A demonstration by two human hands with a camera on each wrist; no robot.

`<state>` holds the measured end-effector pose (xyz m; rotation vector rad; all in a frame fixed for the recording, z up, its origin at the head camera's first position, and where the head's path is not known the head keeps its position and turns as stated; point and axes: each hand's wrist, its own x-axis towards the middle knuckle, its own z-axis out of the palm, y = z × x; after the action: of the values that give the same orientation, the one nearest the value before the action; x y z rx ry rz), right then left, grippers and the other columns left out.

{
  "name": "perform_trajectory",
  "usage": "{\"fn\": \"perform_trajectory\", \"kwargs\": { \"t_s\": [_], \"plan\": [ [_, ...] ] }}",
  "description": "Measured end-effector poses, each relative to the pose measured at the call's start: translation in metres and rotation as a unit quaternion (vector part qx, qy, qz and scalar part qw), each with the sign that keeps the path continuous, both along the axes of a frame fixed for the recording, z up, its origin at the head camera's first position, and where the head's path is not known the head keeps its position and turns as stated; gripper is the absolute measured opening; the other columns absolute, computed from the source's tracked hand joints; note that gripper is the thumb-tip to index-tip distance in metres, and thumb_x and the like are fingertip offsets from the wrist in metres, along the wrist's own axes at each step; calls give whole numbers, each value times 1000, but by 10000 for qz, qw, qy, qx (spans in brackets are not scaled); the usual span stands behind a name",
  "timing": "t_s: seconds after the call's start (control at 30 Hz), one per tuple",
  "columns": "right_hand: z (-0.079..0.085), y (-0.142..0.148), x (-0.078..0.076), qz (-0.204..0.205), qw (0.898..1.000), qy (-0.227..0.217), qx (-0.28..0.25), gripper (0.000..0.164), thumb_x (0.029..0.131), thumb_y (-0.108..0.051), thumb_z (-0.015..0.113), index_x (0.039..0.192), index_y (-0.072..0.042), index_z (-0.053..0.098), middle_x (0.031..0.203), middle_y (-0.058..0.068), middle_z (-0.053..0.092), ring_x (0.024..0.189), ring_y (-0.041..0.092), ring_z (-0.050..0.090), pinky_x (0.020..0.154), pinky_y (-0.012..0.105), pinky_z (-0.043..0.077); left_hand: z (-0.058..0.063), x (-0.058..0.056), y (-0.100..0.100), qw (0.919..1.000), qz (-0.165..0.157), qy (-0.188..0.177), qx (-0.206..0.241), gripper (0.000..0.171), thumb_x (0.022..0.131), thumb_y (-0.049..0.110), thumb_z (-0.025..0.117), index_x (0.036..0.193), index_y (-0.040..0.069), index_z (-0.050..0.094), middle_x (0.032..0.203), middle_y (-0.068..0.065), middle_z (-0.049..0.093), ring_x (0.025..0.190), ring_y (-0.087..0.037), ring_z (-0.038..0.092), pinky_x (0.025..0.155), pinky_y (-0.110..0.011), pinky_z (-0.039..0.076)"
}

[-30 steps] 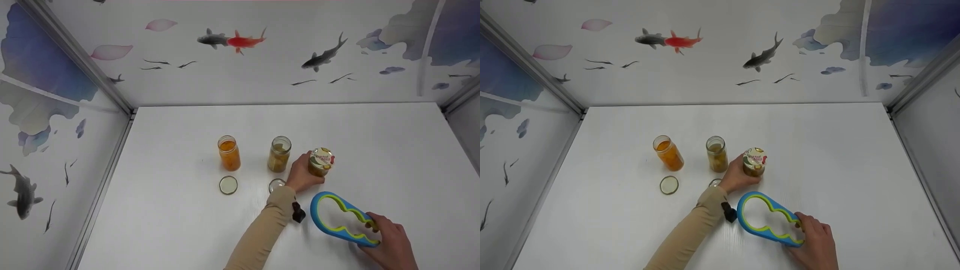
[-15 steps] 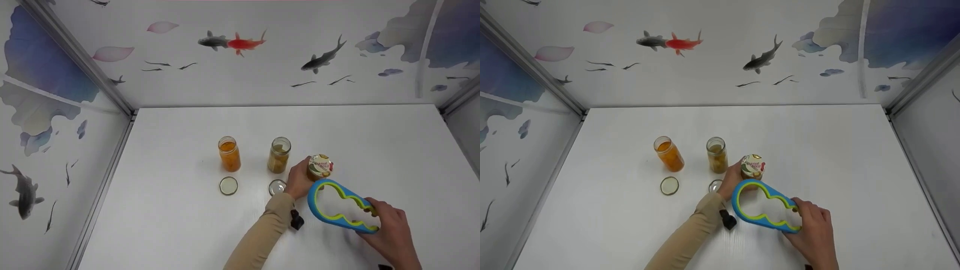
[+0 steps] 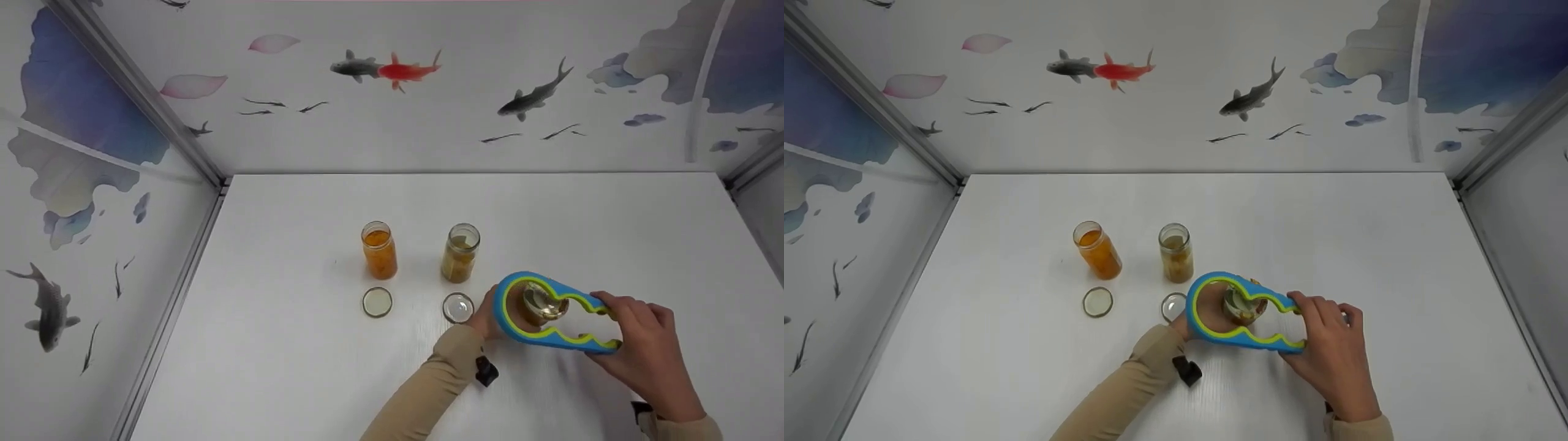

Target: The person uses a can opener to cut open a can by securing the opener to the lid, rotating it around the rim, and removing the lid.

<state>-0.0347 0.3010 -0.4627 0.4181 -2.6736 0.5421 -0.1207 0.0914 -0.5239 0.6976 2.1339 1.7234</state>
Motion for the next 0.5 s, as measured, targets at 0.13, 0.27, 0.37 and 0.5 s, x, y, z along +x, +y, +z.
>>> {"fn": "perform_trajectory", "kwargs": {
  "t_s": [0.13, 0.27, 0.37, 0.5],
  "plan": [
    [3, -1, -4, 147, 9998, -96, 71, 91, 37, -2, 96, 119, -1, 56, 98, 14, 61, 93, 33, 54, 83, 57, 31, 1, 2, 5, 9967, -743, 58, 314, 56, 77, -3, 75, 128, -7, 51, 126, -16, 59, 115, -3, 50, 101, -19, 35],
    [3, -2, -6, 274, 9994, -173, 134, 92, 36, -4, 97, 120, -2, 57, 99, 13, 60, 92, 32, 54, 83, 57, 31, 7, 5, 10, 9875, -945, 861, -922, 64, 76, 12, 83, 131, 4, 54, 127, 0, 61, 115, 2, 50, 100, -14, 32],
    [3, -2, -8, 331, 9990, -188, 245, 94, 36, -8, 97, 121, -3, 57, 99, 13, 59, 94, 32, 54, 83, 58, 32, 10, 9, 11, 9764, -841, 1154, -1619, 67, 73, 18, 86, 132, 9, 54, 126, 5, 60, 114, 3, 51, 98, -11, 32],
    [3, -3, -9, 344, 9981, -388, 345, 93, 39, -12, 98, 122, -4, 56, 101, 13, 60, 96, 34, 54, 83, 58, 32, 12, 12, 9, 9746, -849, 1128, -1738, 65, 74, 16, 85, 131, 9, 55, 125, 5, 61, 112, 3, 52, 96, -10, 34]
  ]
}}
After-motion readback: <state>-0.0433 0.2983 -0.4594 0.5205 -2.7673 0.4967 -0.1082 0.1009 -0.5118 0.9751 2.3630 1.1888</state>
